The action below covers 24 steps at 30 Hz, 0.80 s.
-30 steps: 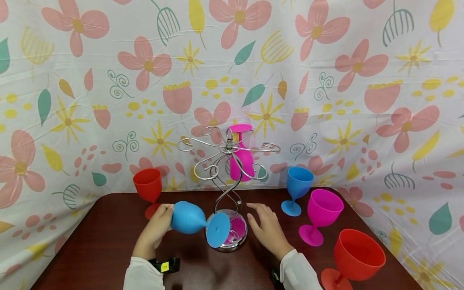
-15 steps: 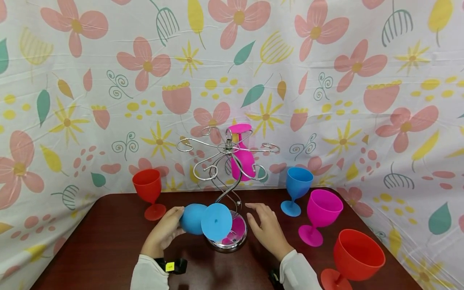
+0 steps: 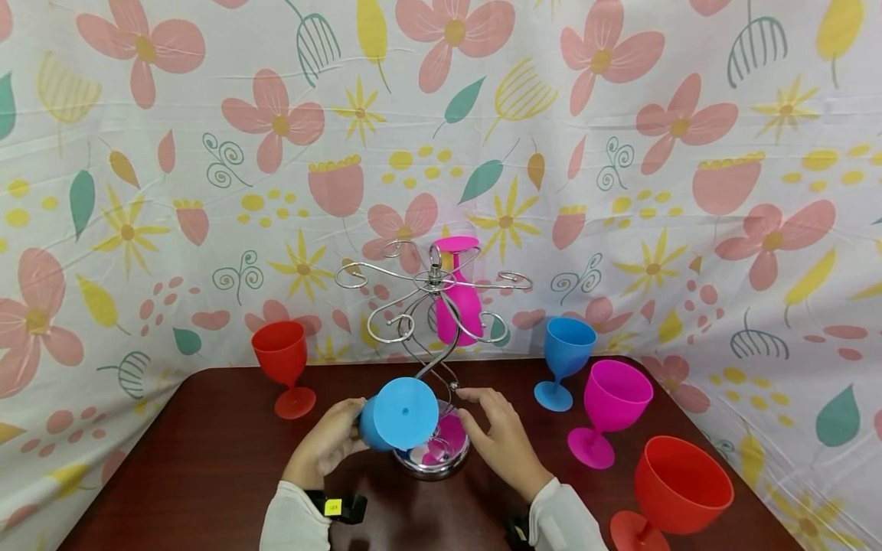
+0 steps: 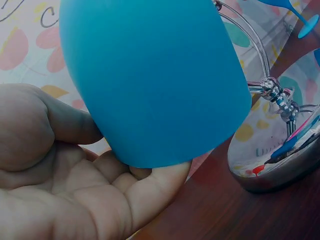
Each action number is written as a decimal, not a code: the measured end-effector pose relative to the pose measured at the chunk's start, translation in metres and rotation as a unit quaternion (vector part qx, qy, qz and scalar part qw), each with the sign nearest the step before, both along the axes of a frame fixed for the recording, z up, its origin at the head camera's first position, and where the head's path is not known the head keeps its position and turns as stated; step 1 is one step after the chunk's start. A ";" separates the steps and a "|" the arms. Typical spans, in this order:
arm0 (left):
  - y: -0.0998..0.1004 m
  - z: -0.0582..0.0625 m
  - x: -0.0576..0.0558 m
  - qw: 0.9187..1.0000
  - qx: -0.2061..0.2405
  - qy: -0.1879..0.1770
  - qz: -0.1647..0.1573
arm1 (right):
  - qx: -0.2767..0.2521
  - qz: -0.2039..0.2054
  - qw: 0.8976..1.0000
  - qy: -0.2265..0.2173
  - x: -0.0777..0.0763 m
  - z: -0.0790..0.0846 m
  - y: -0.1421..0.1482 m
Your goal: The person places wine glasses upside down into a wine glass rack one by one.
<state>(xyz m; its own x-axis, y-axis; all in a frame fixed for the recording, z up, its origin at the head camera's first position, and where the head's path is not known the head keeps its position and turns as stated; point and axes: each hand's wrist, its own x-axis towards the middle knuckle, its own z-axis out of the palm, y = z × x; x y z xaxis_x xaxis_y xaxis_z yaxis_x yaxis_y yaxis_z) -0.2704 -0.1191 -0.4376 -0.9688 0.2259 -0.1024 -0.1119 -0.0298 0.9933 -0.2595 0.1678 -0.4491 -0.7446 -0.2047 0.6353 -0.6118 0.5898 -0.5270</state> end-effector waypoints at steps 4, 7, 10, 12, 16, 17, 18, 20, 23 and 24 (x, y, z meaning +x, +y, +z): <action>0.000 0.000 0.000 1.000 0.000 0.000 -0.013 | -0.011 0.032 0.999 -0.008 0.007 0.004 -0.011; 0.002 0.000 -0.001 0.999 0.003 0.000 -0.033 | -0.029 0.069 0.997 -0.027 0.013 0.008 -0.018; 0.006 0.001 -0.002 0.998 0.002 0.006 -0.060 | -0.039 0.098 0.994 -0.040 0.018 0.011 -0.024; 0.009 0.001 -0.002 0.997 -0.002 0.012 -0.074 | -0.039 0.110 0.992 -0.039 0.021 0.013 -0.026; 0.015 0.001 -0.001 0.996 -0.010 0.015 -0.091 | -0.033 0.119 0.992 -0.026 0.025 0.017 -0.029; 0.016 0.001 -0.001 0.995 -0.012 0.015 -0.094 | -0.032 0.122 0.992 -0.021 0.026 0.018 -0.030; 0.017 0.001 0.000 0.995 -0.011 0.013 -0.096 | -0.033 0.126 0.991 -0.019 0.027 0.019 -0.030; 0.020 0.001 0.000 0.995 -0.010 0.011 -0.100 | -0.035 0.130 0.991 -0.011 0.029 0.020 -0.031; 0.023 0.001 0.001 0.994 -0.006 0.010 -0.105 | -0.040 0.137 0.990 -0.001 0.031 0.021 -0.033; 0.025 0.001 0.001 0.994 -0.005 0.010 -0.105 | -0.040 0.138 0.990 0.001 0.031 0.021 -0.033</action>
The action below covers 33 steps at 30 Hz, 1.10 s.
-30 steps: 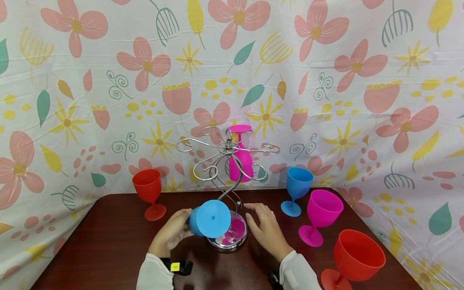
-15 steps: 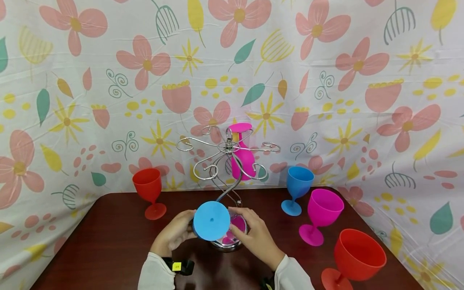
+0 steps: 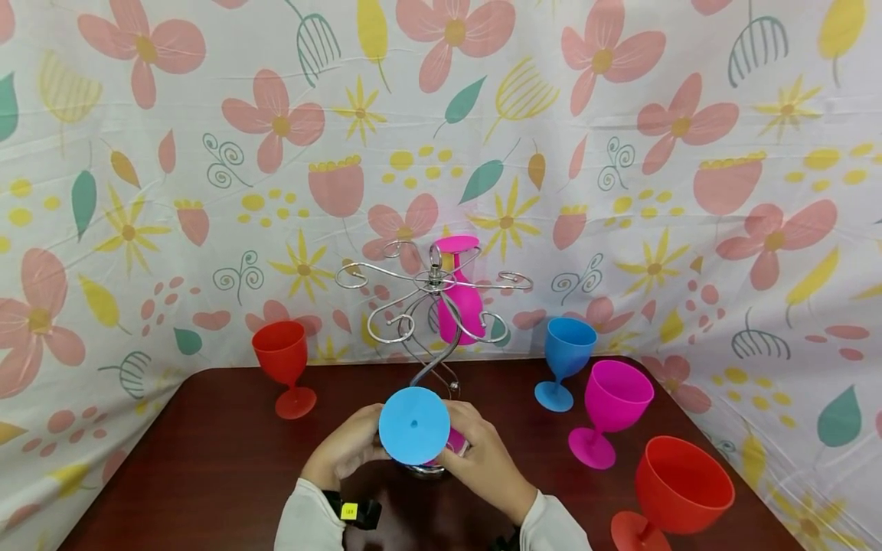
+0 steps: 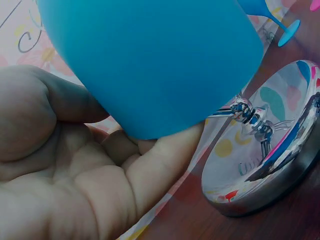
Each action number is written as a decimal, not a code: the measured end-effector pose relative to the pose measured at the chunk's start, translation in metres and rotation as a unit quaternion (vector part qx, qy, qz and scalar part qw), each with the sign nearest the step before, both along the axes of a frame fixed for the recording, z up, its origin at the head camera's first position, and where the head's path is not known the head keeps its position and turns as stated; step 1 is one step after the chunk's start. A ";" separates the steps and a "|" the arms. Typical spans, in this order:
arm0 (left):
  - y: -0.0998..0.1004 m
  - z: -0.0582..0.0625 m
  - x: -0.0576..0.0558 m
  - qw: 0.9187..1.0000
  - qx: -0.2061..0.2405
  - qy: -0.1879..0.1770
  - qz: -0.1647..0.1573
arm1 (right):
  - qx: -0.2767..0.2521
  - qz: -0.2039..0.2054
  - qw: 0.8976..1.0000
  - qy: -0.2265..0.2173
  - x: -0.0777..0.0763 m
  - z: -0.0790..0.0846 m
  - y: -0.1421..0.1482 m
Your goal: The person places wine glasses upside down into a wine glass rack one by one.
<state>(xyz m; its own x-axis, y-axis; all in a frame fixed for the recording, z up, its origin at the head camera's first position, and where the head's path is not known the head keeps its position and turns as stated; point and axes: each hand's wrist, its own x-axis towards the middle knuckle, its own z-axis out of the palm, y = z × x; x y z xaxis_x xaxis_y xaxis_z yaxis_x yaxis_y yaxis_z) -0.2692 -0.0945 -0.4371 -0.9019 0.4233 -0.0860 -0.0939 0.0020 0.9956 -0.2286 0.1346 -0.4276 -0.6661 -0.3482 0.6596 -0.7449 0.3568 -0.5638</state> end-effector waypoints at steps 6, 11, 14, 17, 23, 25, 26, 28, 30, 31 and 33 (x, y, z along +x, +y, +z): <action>0.005 -0.001 -0.002 1.000 0.003 0.000 -0.005 | 0.001 -0.001 1.000 0.005 0.002 0.002 0.000; 0.009 0.000 -0.001 1.000 0.006 -0.004 -0.010 | 0.004 -0.004 1.000 0.030 0.004 0.002 -0.001; 0.011 0.000 0.001 1.000 0.007 -0.006 -0.010 | -0.004 -0.007 0.998 0.058 0.005 0.002 -0.002; 0.014 -0.002 0.001 1.000 0.010 -0.004 -0.013 | -0.020 -0.012 0.995 0.093 0.006 0.002 -0.002; 0.018 -0.005 0.000 1.000 0.010 0.010 -0.025 | -0.032 -0.004 0.993 0.115 0.007 0.003 0.000; 0.017 -0.003 0.000 1.000 -0.001 0.019 -0.020 | -0.029 0.003 0.993 0.113 0.007 0.003 0.000; 0.017 -0.003 0.000 1.000 -0.007 0.026 -0.016 | -0.028 0.003 0.993 0.113 0.007 0.004 0.001; 0.016 -0.001 0.000 0.999 -0.025 0.045 -0.004 | -0.028 0.001 0.993 0.113 0.008 0.005 0.001; 0.016 0.000 0.000 0.997 -0.043 0.065 0.014 | -0.033 -0.003 0.993 0.113 0.007 0.006 0.002; 0.016 0.001 -0.001 0.995 -0.053 0.076 0.025 | -0.037 -0.006 0.994 0.107 0.007 0.006 0.003; 0.016 0.001 -0.002 0.991 -0.074 0.096 0.052 | -0.045 -0.011 0.995 0.093 0.007 0.007 0.005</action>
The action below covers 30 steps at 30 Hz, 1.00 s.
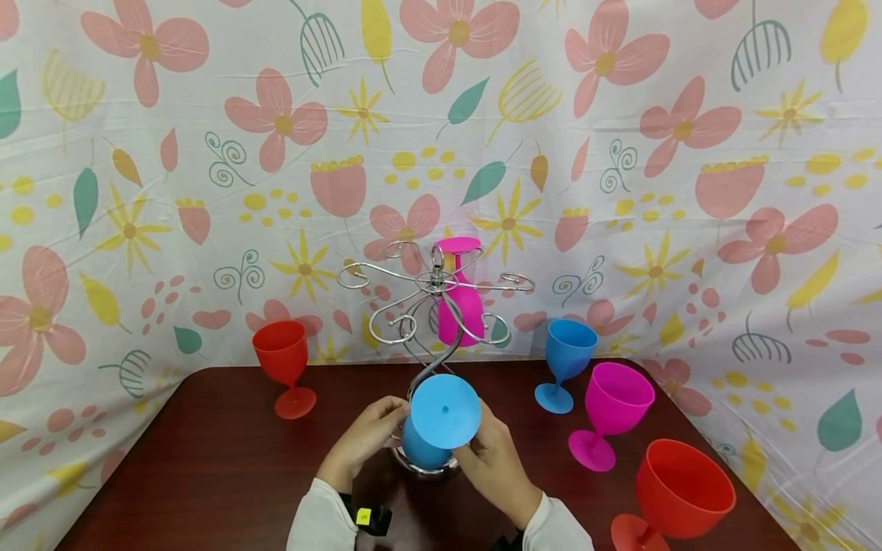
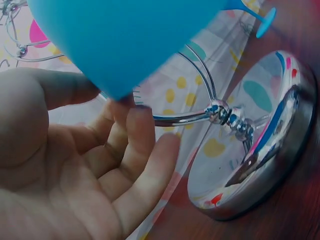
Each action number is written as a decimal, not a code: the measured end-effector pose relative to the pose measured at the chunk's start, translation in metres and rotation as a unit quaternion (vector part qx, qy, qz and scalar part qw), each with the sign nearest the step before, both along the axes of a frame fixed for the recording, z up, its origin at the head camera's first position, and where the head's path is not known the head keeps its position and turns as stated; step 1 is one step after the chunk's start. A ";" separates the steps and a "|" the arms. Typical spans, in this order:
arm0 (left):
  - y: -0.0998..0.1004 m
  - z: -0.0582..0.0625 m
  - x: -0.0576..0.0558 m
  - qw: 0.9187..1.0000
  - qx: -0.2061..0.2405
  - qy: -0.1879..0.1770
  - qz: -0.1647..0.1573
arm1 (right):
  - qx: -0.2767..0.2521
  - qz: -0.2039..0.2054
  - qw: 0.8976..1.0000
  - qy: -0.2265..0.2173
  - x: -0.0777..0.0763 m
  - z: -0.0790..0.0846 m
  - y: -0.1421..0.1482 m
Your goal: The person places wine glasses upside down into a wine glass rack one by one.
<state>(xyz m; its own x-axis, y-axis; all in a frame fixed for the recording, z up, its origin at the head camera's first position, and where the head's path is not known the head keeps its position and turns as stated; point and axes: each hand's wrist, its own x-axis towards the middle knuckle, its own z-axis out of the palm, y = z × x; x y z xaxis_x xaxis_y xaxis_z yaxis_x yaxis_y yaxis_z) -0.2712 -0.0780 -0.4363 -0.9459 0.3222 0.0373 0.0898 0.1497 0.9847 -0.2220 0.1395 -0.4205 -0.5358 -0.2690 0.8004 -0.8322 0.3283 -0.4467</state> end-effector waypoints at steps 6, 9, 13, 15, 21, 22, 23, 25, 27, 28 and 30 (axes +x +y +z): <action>0.002 -0.004 -0.006 0.991 -0.029 0.080 0.104 | -0.014 -0.009 0.999 -0.041 -0.001 0.002 0.005; 0.004 -0.004 -0.009 0.982 -0.026 0.120 0.141 | -0.019 -0.006 0.999 -0.046 -0.001 0.004 0.006; 0.006 -0.004 -0.010 0.975 -0.020 0.160 0.150 | -0.023 -0.007 0.999 -0.049 -0.001 0.006 0.006; 0.009 -0.004 -0.009 0.972 -0.025 0.181 0.151 | -0.025 -0.009 0.998 -0.049 0.000 0.007 0.006; 0.019 -0.005 -0.007 0.958 -0.033 0.229 0.171 | -0.026 -0.024 0.998 -0.046 -0.001 0.007 0.008; 0.021 -0.005 -0.007 0.955 -0.032 0.235 0.176 | -0.026 -0.027 0.998 -0.045 -0.002 0.007 0.009; 0.023 -0.006 -0.007 0.952 -0.031 0.242 0.183 | -0.026 -0.028 0.998 -0.044 -0.002 0.007 0.009; 0.027 -0.009 -0.008 0.946 -0.029 0.254 0.198 | -0.026 -0.033 0.998 -0.043 -0.003 0.007 0.010; 0.031 -0.011 -0.009 0.942 -0.028 0.258 0.214 | -0.025 -0.038 0.998 -0.046 -0.003 0.007 0.011; 0.033 -0.012 -0.009 0.940 -0.027 0.258 0.221 | -0.026 -0.042 0.998 -0.046 -0.003 0.007 0.012; 0.035 -0.014 -0.008 0.938 -0.022 0.256 0.232 | -0.029 -0.052 0.997 -0.050 -0.003 0.007 0.013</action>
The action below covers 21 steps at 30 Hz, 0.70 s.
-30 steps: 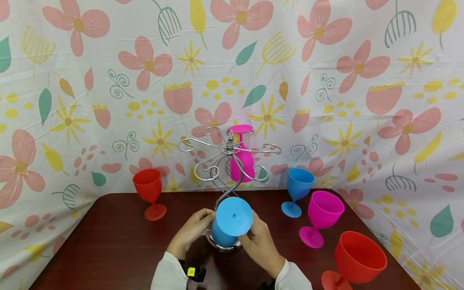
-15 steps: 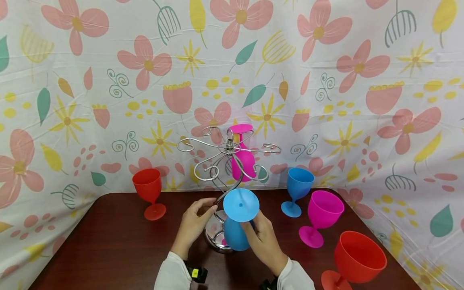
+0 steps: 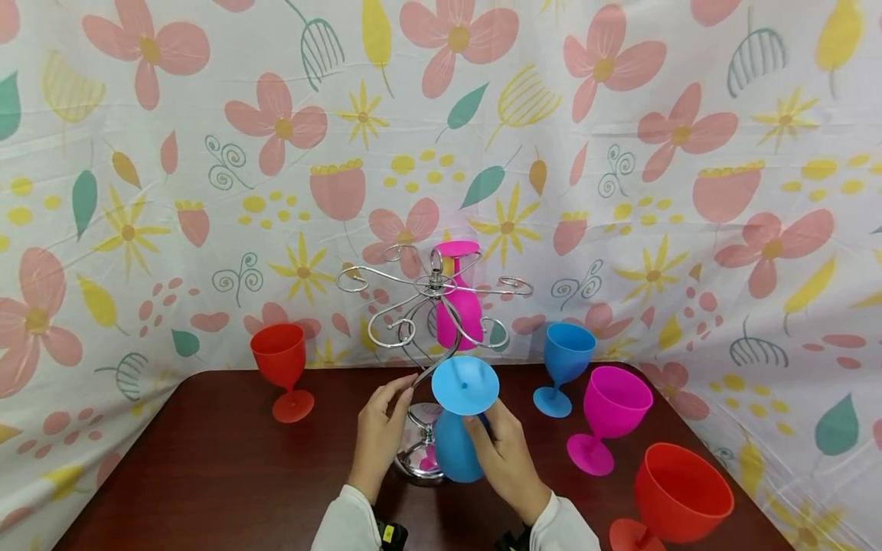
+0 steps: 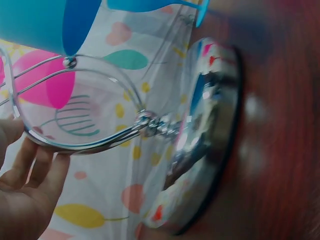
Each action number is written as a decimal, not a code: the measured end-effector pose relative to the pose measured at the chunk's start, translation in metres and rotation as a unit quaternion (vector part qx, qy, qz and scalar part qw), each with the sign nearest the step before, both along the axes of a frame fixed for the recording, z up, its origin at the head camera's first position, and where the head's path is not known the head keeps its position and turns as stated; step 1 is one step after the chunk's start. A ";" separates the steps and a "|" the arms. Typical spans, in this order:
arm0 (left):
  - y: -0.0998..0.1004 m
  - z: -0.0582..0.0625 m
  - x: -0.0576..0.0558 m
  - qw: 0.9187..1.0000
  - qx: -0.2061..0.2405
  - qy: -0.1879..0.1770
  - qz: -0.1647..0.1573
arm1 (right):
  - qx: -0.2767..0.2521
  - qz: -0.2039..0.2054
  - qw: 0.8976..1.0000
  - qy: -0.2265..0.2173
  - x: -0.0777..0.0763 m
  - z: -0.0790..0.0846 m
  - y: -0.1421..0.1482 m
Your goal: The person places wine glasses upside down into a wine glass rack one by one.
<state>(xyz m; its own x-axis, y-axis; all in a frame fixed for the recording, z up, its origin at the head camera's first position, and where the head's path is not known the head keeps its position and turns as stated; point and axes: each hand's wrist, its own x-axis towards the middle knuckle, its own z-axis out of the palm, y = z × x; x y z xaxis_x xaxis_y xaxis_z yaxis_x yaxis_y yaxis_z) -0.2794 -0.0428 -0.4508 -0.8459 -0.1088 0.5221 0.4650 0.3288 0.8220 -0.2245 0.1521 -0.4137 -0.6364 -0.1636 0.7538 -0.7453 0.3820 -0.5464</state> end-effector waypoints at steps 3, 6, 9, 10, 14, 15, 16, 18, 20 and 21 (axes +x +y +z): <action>0.002 -0.003 0.000 1.000 0.009 0.007 0.009 | -0.011 -0.016 1.000 -0.006 -0.001 -0.001 0.001; 0.004 -0.005 -0.002 1.000 0.009 0.020 0.017 | -0.023 -0.028 0.999 -0.008 -0.005 -0.001 0.004; 0.004 -0.006 -0.003 0.999 0.009 0.029 0.017 | -0.035 -0.040 0.999 -0.007 -0.009 0.000 0.008; 0.004 -0.006 -0.003 0.999 0.009 0.033 0.017 | -0.040 -0.045 0.998 -0.010 -0.010 0.000 0.010; 0.004 -0.006 -0.003 0.999 0.010 0.048 0.022 | -0.052 -0.070 0.995 -0.051 -0.015 0.005 0.018; 0.004 -0.006 -0.003 0.998 0.010 0.049 0.024 | -0.055 -0.077 0.993 -0.067 -0.017 0.006 0.021; 0.003 -0.006 -0.003 0.998 0.010 0.048 0.024 | -0.058 -0.087 0.991 -0.085 -0.019 0.008 0.024; 0.003 -0.005 -0.002 0.999 0.008 0.041 0.024 | -0.065 -0.108 0.985 -0.118 -0.023 0.012 0.031; 0.003 -0.005 -0.003 0.999 0.005 0.039 0.022 | -0.083 -0.120 0.977 -0.154 -0.028 0.016 0.038; 0.003 -0.006 -0.003 0.999 0.004 0.038 0.020 | -0.097 -0.122 0.972 -0.175 -0.030 0.019 0.042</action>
<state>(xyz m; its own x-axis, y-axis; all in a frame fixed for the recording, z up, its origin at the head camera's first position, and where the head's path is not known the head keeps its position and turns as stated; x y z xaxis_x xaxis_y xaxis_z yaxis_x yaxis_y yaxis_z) -0.2825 -0.0401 -0.4566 -0.7988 -0.1468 0.5834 0.5127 0.3412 0.7879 -0.2547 0.1938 -0.3950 -0.8612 0.1488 0.4861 -0.4009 0.3890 -0.8294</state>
